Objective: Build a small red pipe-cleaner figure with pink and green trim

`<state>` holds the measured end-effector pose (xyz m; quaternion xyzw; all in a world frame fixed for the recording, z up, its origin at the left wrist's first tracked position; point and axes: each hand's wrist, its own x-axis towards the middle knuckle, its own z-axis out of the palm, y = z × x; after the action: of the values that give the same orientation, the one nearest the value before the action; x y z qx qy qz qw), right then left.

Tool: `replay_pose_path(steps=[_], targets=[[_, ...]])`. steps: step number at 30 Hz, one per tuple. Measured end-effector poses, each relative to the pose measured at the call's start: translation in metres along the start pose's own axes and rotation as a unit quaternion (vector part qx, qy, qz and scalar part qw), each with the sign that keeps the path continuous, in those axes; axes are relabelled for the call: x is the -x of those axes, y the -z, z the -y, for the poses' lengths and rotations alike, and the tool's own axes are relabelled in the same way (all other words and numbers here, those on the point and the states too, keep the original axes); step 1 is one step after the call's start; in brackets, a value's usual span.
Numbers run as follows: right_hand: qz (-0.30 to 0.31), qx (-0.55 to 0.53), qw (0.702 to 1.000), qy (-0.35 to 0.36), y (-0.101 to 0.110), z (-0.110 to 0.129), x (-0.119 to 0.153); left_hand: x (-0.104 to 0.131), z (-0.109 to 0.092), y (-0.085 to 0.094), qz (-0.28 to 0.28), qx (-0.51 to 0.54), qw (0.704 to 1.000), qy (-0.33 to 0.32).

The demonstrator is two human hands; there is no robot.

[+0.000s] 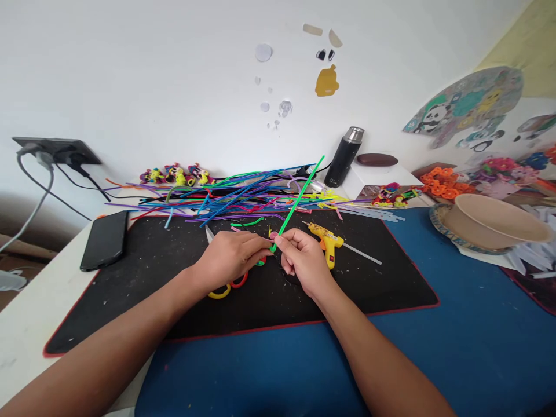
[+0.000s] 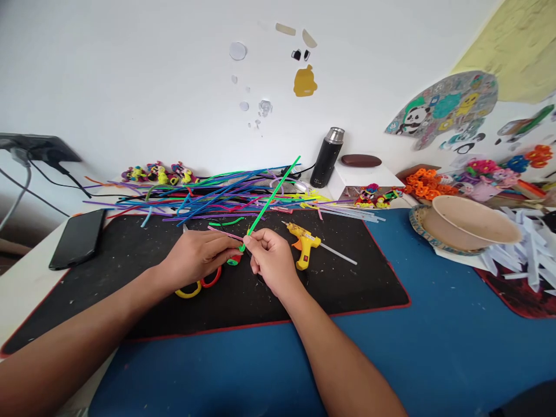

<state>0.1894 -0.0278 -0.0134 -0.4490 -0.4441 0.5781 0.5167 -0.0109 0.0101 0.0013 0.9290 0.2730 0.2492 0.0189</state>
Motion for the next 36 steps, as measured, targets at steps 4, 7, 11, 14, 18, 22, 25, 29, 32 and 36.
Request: replay_pose_path(steps=[4,7,11,14,18,22,25,29,32,36], targets=[[-0.008,-0.019,1.0,0.003,0.0,0.003,0.001,-0.001,-0.002,-0.001,-0.015,0.027,0.999,0.021],[-0.004,-0.021,1.0,0.003,0.0,0.002,0.001,-0.002,-0.005,-0.001,-0.03,0.048,0.998,0.035],[0.002,-0.019,1.0,0.001,0.0,0.0,0.0,-0.004,-0.008,-0.001,-0.041,0.053,0.997,0.048],[0.004,-0.02,1.0,0.001,-0.001,-0.001,0.0,-0.003,-0.009,-0.002,-0.044,0.06,0.996,0.053],[-0.004,-0.022,1.0,0.001,-0.001,-0.001,0.0,-0.005,-0.012,-0.003,-0.027,0.158,0.979,0.124],[-0.012,-0.027,1.0,0.0,-0.001,-0.001,0.0,-0.01,-0.015,0.0,0.018,0.368,0.893,0.258],[-0.008,-0.031,0.999,-0.002,-0.001,-0.001,0.0,-0.015,-0.015,0.005,0.054,0.46,0.827,0.317],[-0.001,-0.029,1.0,-0.006,-0.001,-0.001,0.001,-0.019,-0.015,0.011,0.092,0.488,0.796,0.345],[0.008,-0.019,1.0,-0.005,0.0,0.001,0.001,-0.02,-0.015,0.013,0.096,0.51,0.777,0.356],[-0.015,0.008,1.0,0.017,0.001,0.006,0.002,-0.02,-0.009,0.016,0.079,0.527,0.761,0.371]])
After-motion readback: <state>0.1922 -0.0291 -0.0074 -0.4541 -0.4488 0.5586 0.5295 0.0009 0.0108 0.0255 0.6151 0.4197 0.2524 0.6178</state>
